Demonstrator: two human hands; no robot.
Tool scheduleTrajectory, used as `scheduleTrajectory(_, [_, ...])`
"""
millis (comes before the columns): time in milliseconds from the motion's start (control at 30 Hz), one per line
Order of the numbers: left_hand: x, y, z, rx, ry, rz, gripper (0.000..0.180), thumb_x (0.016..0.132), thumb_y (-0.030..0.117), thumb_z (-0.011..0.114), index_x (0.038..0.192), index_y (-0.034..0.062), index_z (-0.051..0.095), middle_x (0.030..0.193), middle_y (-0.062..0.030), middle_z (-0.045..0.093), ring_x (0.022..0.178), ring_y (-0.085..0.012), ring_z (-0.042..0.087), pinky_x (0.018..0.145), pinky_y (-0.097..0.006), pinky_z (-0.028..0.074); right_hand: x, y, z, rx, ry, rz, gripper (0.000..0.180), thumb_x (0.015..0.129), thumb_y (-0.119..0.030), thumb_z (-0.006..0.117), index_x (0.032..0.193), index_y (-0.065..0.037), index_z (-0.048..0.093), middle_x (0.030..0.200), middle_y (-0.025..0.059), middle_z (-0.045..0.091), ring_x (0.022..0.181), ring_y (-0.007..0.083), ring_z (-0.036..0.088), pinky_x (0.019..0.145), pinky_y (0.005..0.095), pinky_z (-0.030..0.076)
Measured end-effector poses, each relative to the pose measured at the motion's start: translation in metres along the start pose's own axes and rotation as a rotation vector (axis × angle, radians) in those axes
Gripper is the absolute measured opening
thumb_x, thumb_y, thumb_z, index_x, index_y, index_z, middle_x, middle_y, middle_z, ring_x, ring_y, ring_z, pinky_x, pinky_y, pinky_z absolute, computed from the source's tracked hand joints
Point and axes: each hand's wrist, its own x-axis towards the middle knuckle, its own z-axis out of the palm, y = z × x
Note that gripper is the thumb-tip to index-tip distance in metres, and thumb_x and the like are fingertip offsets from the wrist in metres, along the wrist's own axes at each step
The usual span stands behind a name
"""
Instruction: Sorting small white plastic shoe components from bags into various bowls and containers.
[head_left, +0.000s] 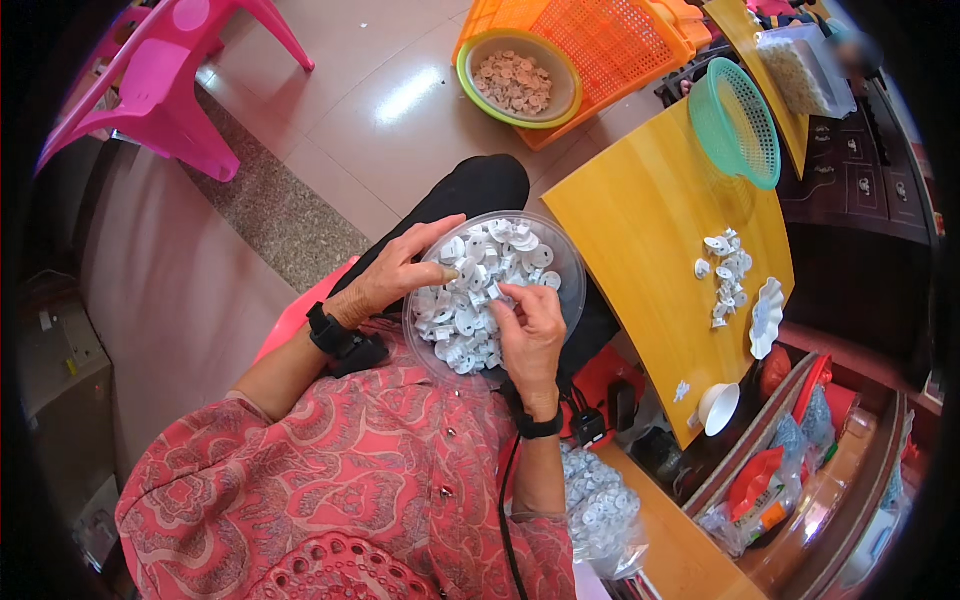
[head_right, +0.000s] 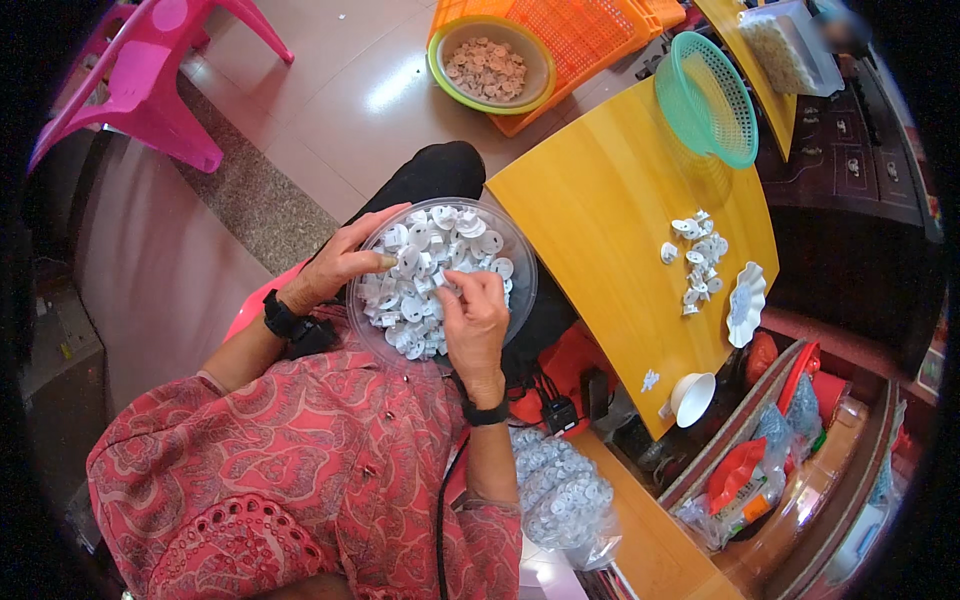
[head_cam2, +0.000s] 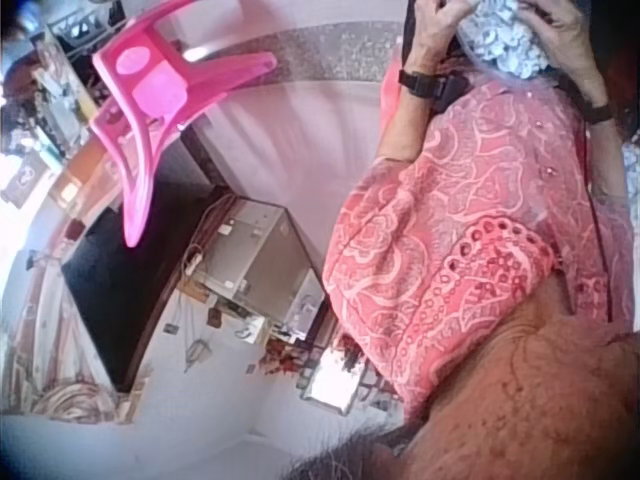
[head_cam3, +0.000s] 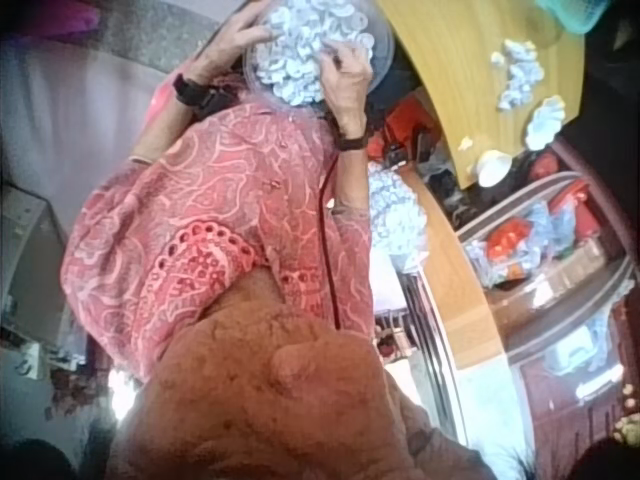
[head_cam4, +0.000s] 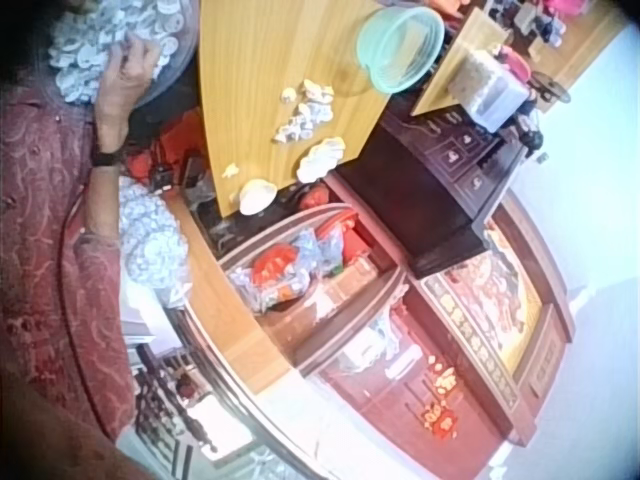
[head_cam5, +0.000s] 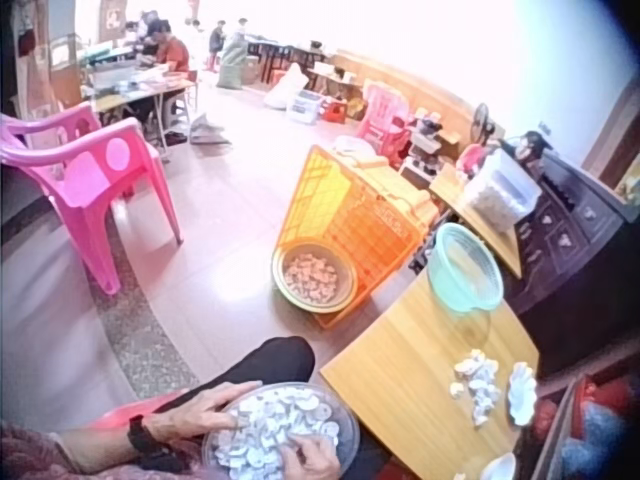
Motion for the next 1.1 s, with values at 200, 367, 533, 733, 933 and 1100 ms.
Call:
scheduleTrajectory(200, [0.002,0.001,0.001,0.004,-0.016,-0.01,0.076,0.078,0.018,0.065,0.149,0.0037,0.042,0.134,-0.0101,0.054,0.122,-0.0177,0.05,0.104,-0.031,0.039,-0.006,0.024,-0.01,0.455,0.059,0.214,0.016,0.086,-0.001,0.073,0.102,0.001,0.071,0.097,0.0012,0.06,0.078,0.0067,0.06,0.068,0.0231,0.05])
scheduleTrajectory(367, [0.003,-0.002,0.002,-0.047,-0.013,-0.013,0.075,0.079,0.015,0.065,0.149,0.0025,0.042,0.139,-0.0095,0.052,0.126,-0.0178,0.048,0.107,-0.031,0.037,-0.003,0.015,-0.039,0.682,0.173,0.32,0.013,0.089,-0.004,0.072,0.101,-0.002,0.07,0.084,-0.0012,0.067,0.074,0.0048,0.058,0.063,0.0196,0.045])
scheduleTrajectory(533, [0.001,0.001,0.002,-0.103,-0.009,0.002,0.075,0.079,0.013,0.064,0.149,0.0006,0.04,0.141,-0.0106,0.052,0.128,-0.0186,0.049,0.109,-0.032,0.036,0.012,0.014,-0.092,0.405,0.431,0.288,0.016,0.09,-0.01,0.072,0.102,0.0,0.069,0.088,0.0031,0.07,0.074,0.0065,0.06,0.06,0.02,0.046])
scheduleTrajectory(733, [0.003,-0.003,0.006,-0.133,0.015,0.027,0.073,0.079,0.023,0.067,0.146,0.0032,0.045,0.133,-0.0151,0.056,0.124,-0.0235,0.051,0.106,-0.034,0.038,0.042,0.079,-0.162,0.271,0.65,0.364,0.017,0.092,-0.011,0.07,0.104,0.002,0.068,0.087,0.0045,0.069,0.073,0.0072,0.061,0.058,0.0194,0.046])
scheduleTrajectory(933, [0.004,-0.005,0.007,-0.132,0.02,0.021,0.073,0.078,0.021,0.067,0.146,0.0031,0.046,0.132,-0.0148,0.056,0.124,-0.0231,0.051,0.105,-0.034,0.038,0.05,0.097,-0.184,0.273,1.039,0.189,0.021,0.094,-0.01,0.066,0.108,0.005,0.064,0.09,0.006,0.066,0.077,0.0102,0.063,0.061,0.0228,0.05])
scheduleTrajectory(1100, [0.001,-0.006,0.004,-0.163,0.022,0.016,0.073,0.079,0.022,0.067,0.146,0.0032,0.045,0.132,-0.015,0.056,0.124,-0.0233,0.051,0.106,-0.034,0.037,0.022,0.034,-0.136,0.105,0.789,0.235,0.02,0.094,-0.009,0.066,0.109,0.004,0.065,0.089,0.0055,0.065,0.078,0.0119,0.064,0.062,0.0239,0.051])
